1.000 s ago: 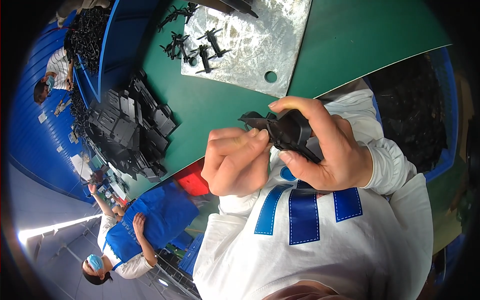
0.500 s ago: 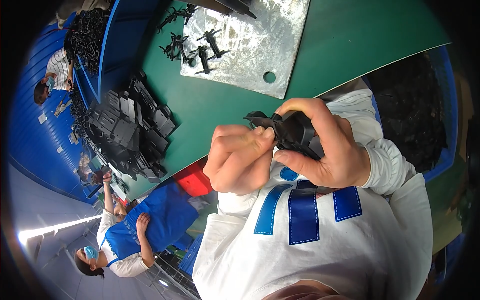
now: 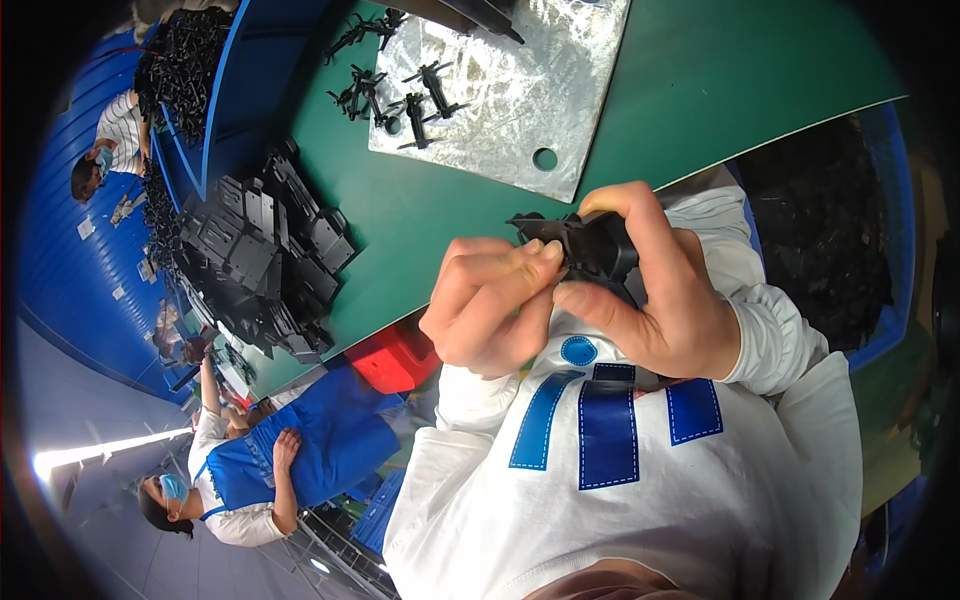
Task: Assembling the plastic chassis and internal components of a toy truck using a fixed assembly press.
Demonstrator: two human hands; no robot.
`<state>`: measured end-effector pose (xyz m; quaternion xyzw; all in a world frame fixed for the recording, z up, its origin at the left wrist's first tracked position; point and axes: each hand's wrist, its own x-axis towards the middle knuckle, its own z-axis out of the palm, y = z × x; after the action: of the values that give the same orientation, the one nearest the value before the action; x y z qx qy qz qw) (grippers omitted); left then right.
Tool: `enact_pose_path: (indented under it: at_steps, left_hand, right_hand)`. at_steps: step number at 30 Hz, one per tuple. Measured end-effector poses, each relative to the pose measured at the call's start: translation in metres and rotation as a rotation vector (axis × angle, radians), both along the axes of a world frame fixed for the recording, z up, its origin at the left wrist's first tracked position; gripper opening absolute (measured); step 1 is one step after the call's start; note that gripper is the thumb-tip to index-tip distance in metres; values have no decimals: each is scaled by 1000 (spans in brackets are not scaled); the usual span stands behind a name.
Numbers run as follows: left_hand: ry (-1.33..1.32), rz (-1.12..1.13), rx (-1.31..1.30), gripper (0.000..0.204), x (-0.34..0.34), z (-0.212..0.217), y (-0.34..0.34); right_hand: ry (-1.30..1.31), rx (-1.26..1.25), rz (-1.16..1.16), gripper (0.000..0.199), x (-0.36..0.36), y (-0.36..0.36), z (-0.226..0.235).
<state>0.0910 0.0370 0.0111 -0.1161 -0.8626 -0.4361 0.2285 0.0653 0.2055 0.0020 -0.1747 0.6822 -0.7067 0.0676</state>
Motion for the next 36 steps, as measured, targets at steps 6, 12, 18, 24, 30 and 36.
enact_pose_path:
  at_steps: [6,12,18,24,30,36]
  left_hand:
    - [-1,3,115,35,3,-6,-3]
    - [-16,-115,377,71,8,-13,-12]
    - [-405,-46,760,86,12,-9,-12]
    - [-571,-120,924,82,12,-8,-18]
    - [-609,-203,864,81,10,-5,-19]
    - [-447,-172,642,70,13,-9,-16]
  right_hand:
    - [-47,42,1,33,-5,5,7]
    - [82,13,-43,35,-7,9,4]
    - [80,5,-34,36,-7,14,5]
    - [83,-10,-20,36,-8,13,3]
    - [60,-15,2,36,-7,14,4]
    - [36,-21,15,37,-7,14,5]
